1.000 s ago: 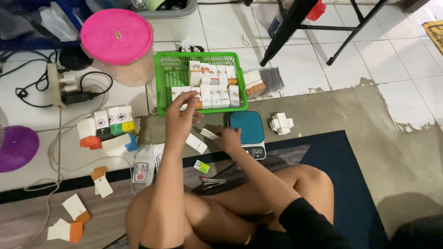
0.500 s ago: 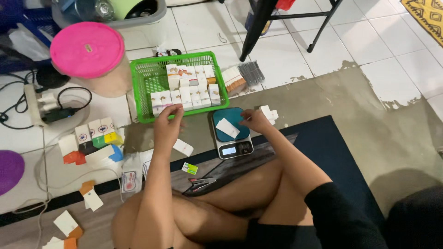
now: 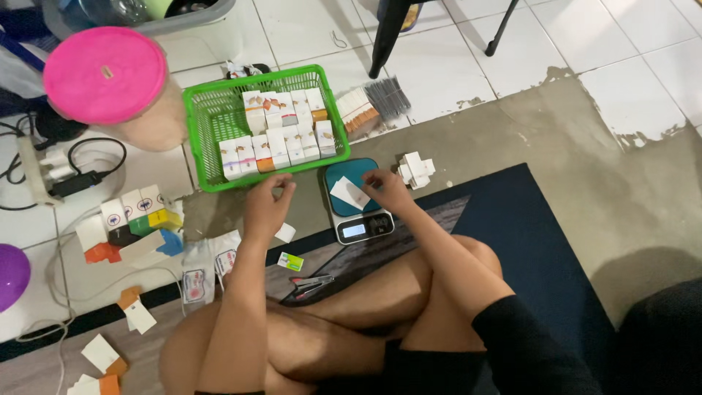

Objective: The person places small white boxes and cards onto a digital scale one by one.

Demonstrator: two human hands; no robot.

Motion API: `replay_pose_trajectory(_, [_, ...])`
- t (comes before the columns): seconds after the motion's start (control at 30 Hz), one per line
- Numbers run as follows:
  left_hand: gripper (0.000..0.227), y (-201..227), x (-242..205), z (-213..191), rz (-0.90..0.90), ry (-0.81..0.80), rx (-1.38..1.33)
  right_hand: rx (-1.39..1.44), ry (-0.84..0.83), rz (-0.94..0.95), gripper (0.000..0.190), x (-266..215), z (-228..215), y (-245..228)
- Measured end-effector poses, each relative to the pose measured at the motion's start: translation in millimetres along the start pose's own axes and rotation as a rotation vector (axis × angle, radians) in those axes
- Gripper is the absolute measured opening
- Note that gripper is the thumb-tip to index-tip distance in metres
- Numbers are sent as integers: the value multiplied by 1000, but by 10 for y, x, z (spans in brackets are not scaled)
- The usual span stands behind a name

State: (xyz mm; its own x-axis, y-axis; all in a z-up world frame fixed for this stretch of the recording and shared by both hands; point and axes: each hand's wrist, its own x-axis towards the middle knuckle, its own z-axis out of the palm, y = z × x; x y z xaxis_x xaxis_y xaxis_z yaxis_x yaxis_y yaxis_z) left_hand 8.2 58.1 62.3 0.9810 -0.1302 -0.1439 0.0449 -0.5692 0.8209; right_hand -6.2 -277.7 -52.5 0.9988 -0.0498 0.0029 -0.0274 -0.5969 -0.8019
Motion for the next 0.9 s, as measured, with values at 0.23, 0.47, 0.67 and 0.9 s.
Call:
replay_pose_trajectory(0.23, [30,-86,49,109,87,6,41,-70,63,-88,26,73,6,49])
replay_pose_trajectory(0.47, [31,-110,75,142,88,7,108,-266,0,-87,32,26,107,37])
replay_pose_trajectory(0.67, [30,-132,96,156,91,11,94,-637,-134,-102,56,-135,288,-122])
replay_pose_trajectory(0.9, [30,-104,121,123,94,16,80,-756,-54,-202,50,-158,309,-169])
